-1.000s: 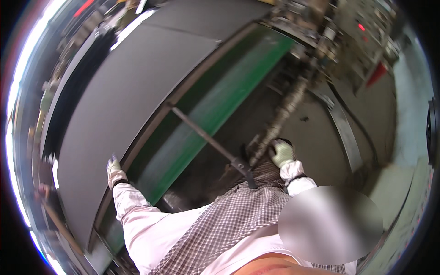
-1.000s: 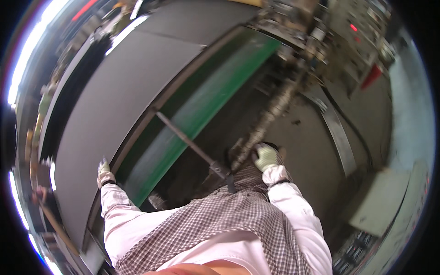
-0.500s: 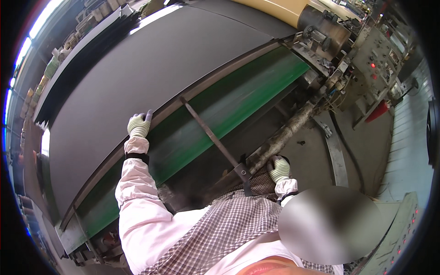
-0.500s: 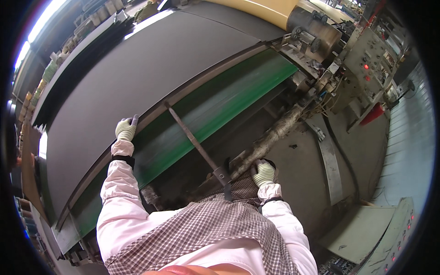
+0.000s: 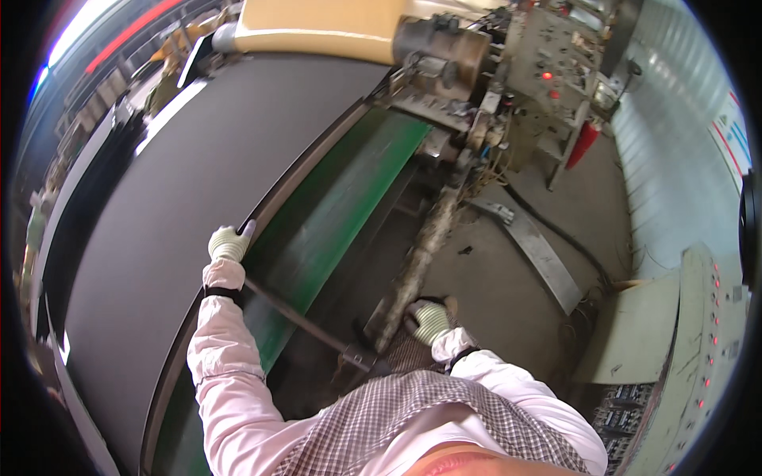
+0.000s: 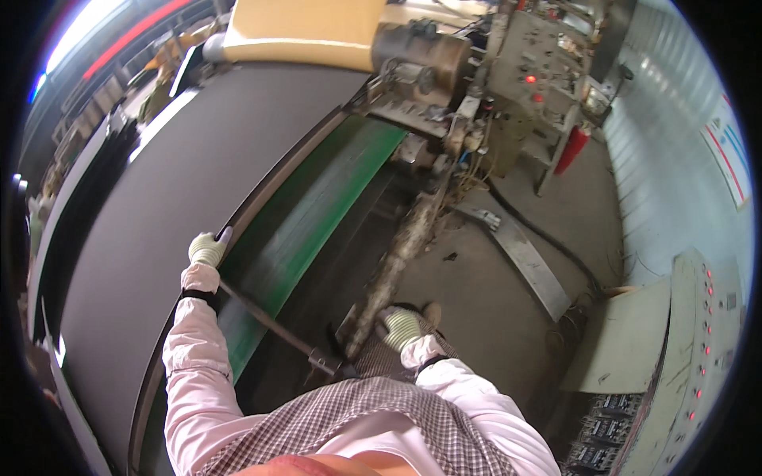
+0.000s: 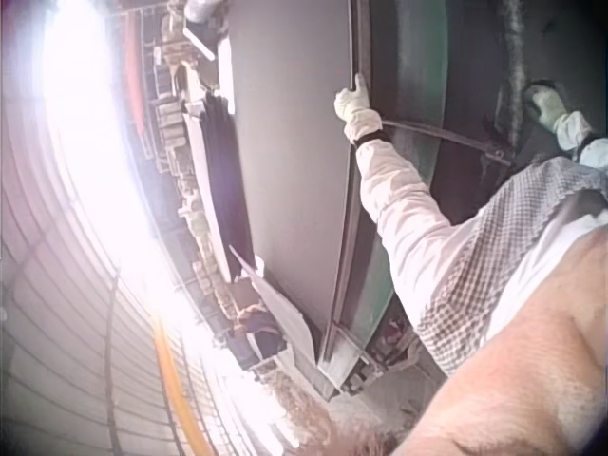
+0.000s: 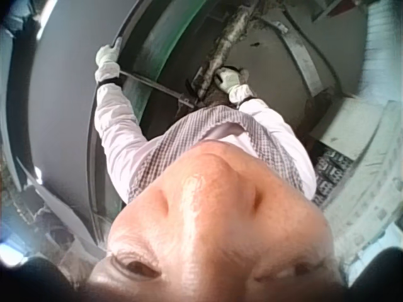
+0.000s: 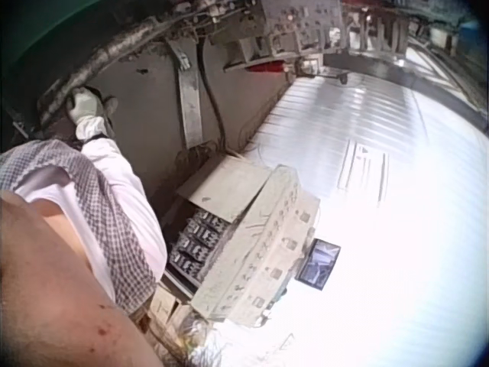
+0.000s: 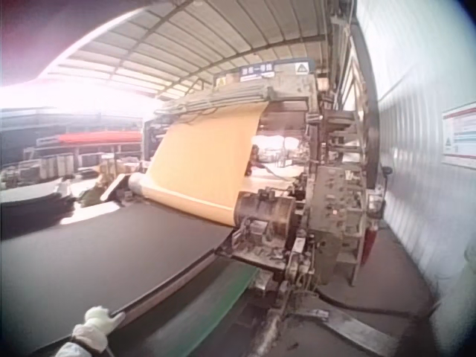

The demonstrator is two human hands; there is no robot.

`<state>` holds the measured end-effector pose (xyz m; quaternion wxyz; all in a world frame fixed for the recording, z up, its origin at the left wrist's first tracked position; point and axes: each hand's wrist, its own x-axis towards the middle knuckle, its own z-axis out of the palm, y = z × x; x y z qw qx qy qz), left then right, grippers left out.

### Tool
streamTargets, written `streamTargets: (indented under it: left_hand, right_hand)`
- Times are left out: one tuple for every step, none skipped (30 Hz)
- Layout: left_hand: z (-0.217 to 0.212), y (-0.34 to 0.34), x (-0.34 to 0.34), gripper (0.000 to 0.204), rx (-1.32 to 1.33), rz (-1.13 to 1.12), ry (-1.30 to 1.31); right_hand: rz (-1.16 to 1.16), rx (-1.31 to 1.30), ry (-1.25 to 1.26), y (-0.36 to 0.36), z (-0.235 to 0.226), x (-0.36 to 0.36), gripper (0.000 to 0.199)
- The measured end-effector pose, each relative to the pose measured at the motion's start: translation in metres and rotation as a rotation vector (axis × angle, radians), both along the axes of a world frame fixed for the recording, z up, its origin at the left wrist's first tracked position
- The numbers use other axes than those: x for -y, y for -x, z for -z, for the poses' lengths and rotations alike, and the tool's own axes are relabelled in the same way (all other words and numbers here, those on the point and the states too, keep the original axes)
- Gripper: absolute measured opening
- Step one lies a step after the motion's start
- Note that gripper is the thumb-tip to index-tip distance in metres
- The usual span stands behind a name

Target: The operator is aligning and smoothing a large black sheet of material on a moving industrial conveyor belt.

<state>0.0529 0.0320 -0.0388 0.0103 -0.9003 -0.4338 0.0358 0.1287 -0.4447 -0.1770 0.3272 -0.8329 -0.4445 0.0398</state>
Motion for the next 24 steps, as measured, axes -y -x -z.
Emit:
streamTargets:
  left_hand:
    - [-0.002,-0.017,0.002,0.08,-0.037,0.009,0.019]
    - [-0.005,-0.03,0.003,0.081,-0.065,0.021,0.022]
    - [-0.006,-0.043,0.004,0.081,-0.08,0.02,0.044]
    - [-0.006,-0.056,0.006,0.082,-0.083,0.025,0.045]
    - [-0.005,-0.067,0.008,0.083,-0.059,0.056,0.01]
    - [-0.004,-0.078,0.009,0.08,-0.04,0.06,0.031]
    - [-0.001,-0.086,0.01,0.077,-0.007,0.071,0.037]
    - [0.002,-0.093,0.01,0.074,0.06,0.119,-0.013]
    - [0.005,-0.097,0.009,0.074,0.038,0.103,0.019]
    - [0.009,-0.099,0.007,0.071,0.174,0.151,0.096]
    - [0.013,-0.098,0.003,0.068,0.299,0.19,0.154]
    - [0.017,-0.094,-0.004,0.063,0.347,0.204,0.246]
    - [0.024,-0.086,-0.009,0.055,0.347,0.192,0.26]
    - [0.03,-0.073,-0.016,0.048,0.375,0.21,0.22]
    - [0.035,-0.052,-0.025,0.043,0.259,0.343,0.082]
    - [0.041,-0.021,-0.035,0.041,0.12,0.482,-0.09]
    - [0.048,0.011,-0.044,0.042,0.128,0.428,-0.098]
    - [0.057,0.044,-0.052,0.046,0.111,0.371,-0.159]
    - [0.064,0.089,-0.056,0.045,0.065,0.285,-0.148]
    - [0.067,0.137,-0.059,0.044,0.042,0.227,-0.224]
    - [0.064,0.176,-0.066,0.047,0.049,-0.013,-0.085]
    - [0.06,0.219,-0.061,0.052,0.087,-0.231,0.001]
    - [0.059,0.262,-0.049,0.052,0.067,-0.318,0.001]
    - [0.048,0.293,-0.044,0.053,0.069,-0.603,0.026]
  right_hand:
    - [-0.014,0.023,0.002,-0.001,-0.003,0.002,0.024]
    - [0.003,0.008,0.033,-0.002,-0.005,0.0,0.023]
    - [-0.004,0.005,0.067,-0.002,-0.007,0.001,0.023]
    - [0.003,0.013,0.077,-0.002,-0.009,0.001,0.023]
    - [-0.003,0.01,0.093,-0.003,-0.01,0.001,0.023]
    - [-0.013,0.002,0.115,-0.003,-0.01,0.0,0.023]
    - [-0.021,-0.007,0.137,-0.004,-0.011,0.0,0.023]
    - [-0.018,-0.006,0.138,-0.004,-0.011,-0.001,0.023]
    - [-0.011,0.014,0.147,-0.004,-0.01,-0.001,0.023]
    - [0.005,0.033,0.169,-0.003,-0.009,-0.001,0.022]
    - [-0.001,0.018,0.117,-0.003,-0.008,-0.001,0.022]
    - [-0.005,0.013,0.126,-0.002,-0.007,0.0,0.022]
    - [0.007,0.0,0.131,-0.003,-0.005,0.0,0.022]
    - [0.017,-0.012,0.131,-0.003,-0.003,-0.001,0.022]
    - [0.034,0.034,0.104,-0.001,-0.001,0.001,0.022]
    - [0.05,-0.029,0.211,-0.002,0.003,-0.003,0.023]
    - [0.04,0.073,0.171,-0.001,0.006,-0.002,0.022]
    - [0.051,0.07,0.189,-0.001,0.011,-0.003,0.02]
    - [0.034,0.107,0.044,0.0,0.015,-0.002,0.019]
    - [0.014,0.114,0.042,0.0,0.019,-0.001,0.02]
    - [0.023,0.114,0.029,-0.001,0.024,-0.001,0.019]
    - [0.021,0.126,0.03,0.0,0.027,0.0,0.02]
    - [0.012,0.127,0.055,-0.001,0.031,0.001,0.02]
    - [-0.006,0.154,0.038,-0.003,0.034,0.0,0.021]
